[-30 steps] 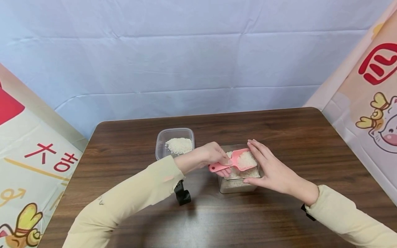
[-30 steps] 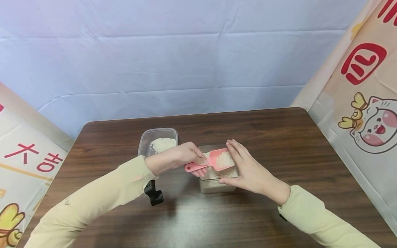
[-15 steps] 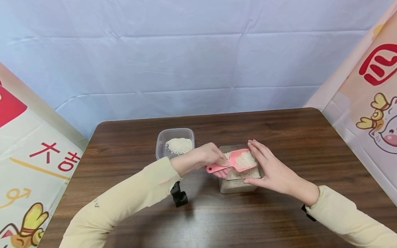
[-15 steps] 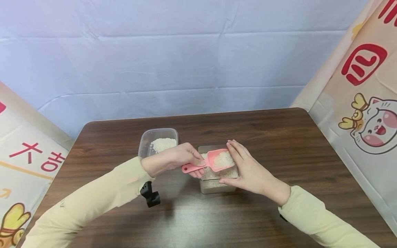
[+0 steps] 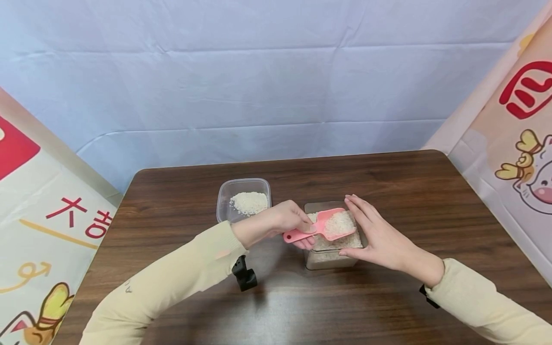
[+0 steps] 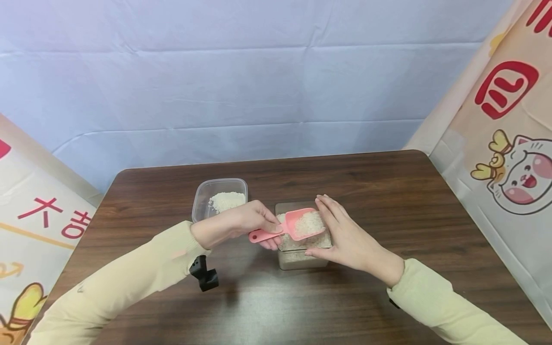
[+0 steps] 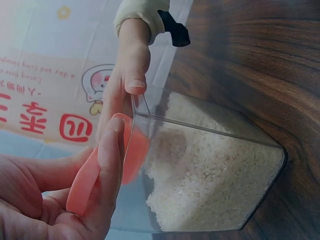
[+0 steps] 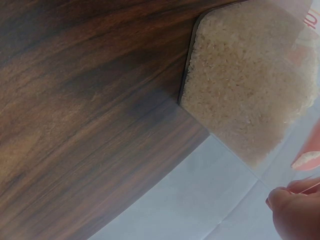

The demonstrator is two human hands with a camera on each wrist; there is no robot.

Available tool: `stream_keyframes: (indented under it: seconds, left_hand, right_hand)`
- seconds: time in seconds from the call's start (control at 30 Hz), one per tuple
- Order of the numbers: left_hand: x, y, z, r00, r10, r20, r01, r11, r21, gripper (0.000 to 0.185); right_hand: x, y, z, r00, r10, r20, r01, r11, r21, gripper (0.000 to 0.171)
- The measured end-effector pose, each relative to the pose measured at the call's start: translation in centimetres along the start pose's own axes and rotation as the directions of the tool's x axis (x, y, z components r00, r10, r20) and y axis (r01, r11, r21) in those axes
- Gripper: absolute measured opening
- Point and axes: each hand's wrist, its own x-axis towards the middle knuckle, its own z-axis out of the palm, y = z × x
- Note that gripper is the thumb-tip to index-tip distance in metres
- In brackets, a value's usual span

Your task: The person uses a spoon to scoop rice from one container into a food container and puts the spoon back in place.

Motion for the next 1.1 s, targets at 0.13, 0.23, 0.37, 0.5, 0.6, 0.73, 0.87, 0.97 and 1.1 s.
stream_keyframes:
  seconds: [0.13, 0.23, 0.37, 0.5, 0.6, 0.73, 0.87, 0.97, 1.1]
  left_hand:
    - [-0.1, -0.3, -0.1, 1.0, 0.005, 0.007, -0.005, 1.0, -0.009, 0.022]
    - [-0.2, -0.4, -0.2, 1.0, 0.009, 0.007, -0.009, 1.0, -0.009, 0.022]
    - [-0.4, -0.5, -0.4, 1.0, 0.016, 0.005, -0.016, 1.0, -0.02, 0.022]
    - [-0.6, -0.5, -0.5, 1.0, 0.023, 0.002, -0.023, 0.999, -0.029, 0.021]
    - [-0.7, -0.4, -0.6, 0.999, 0.038, 0.002, -0.038, 0.999, -0.026, 0.021]
    - [-1.0, -0.2, -0.7, 0.999, 0.047, 0.01, -0.047, 0.998, -0.033, 0.022]
    - [-1.3, 0.0, -0.8, 0.999, 0.046, 0.019, -0.045, 0.998, -0.05, 0.024]
    - [-1.4, 0.0, -0.9, 0.998, 0.055, 0.027, -0.054, 0.997, -0.052, 0.025]
    - [-1.6, 0.0, -1.1, 0.997, 0.069, 0.031, -0.068, 0.996, -0.056, 0.024]
  right_hand:
    - [0.0, 0.0, 0.0, 1.0, -0.005, -0.004, 0.005, 1.0, 0.001, 0.103]
    - [0.0, 0.0, 0.1, 1.0, -0.008, -0.007, 0.008, 1.0, 0.001, 0.103]
    - [0.0, 0.1, 0.1, 1.0, -0.009, -0.012, 0.009, 1.0, -0.002, 0.104]
    - [0.0, 0.1, 0.1, 1.0, -0.01, -0.015, 0.01, 1.0, -0.002, 0.104]
    - [0.0, 0.1, 0.1, 1.0, -0.004, -0.009, 0.004, 1.0, -0.004, 0.104]
    - [0.0, 0.0, 0.1, 1.0, 0.003, 0.0, -0.003, 1.0, -0.005, 0.104]
    - [0.1, 0.0, 0.1, 1.0, 0.001, 0.0, -0.001, 1.0, -0.003, 0.103]
    - [0.1, 0.0, 0.1, 1.0, -0.002, -0.003, 0.002, 1.0, -0.004, 0.103]
    - [0.1, 0.1, 0.2, 1.0, -0.005, -0.008, 0.004, 1.0, -0.004, 0.104]
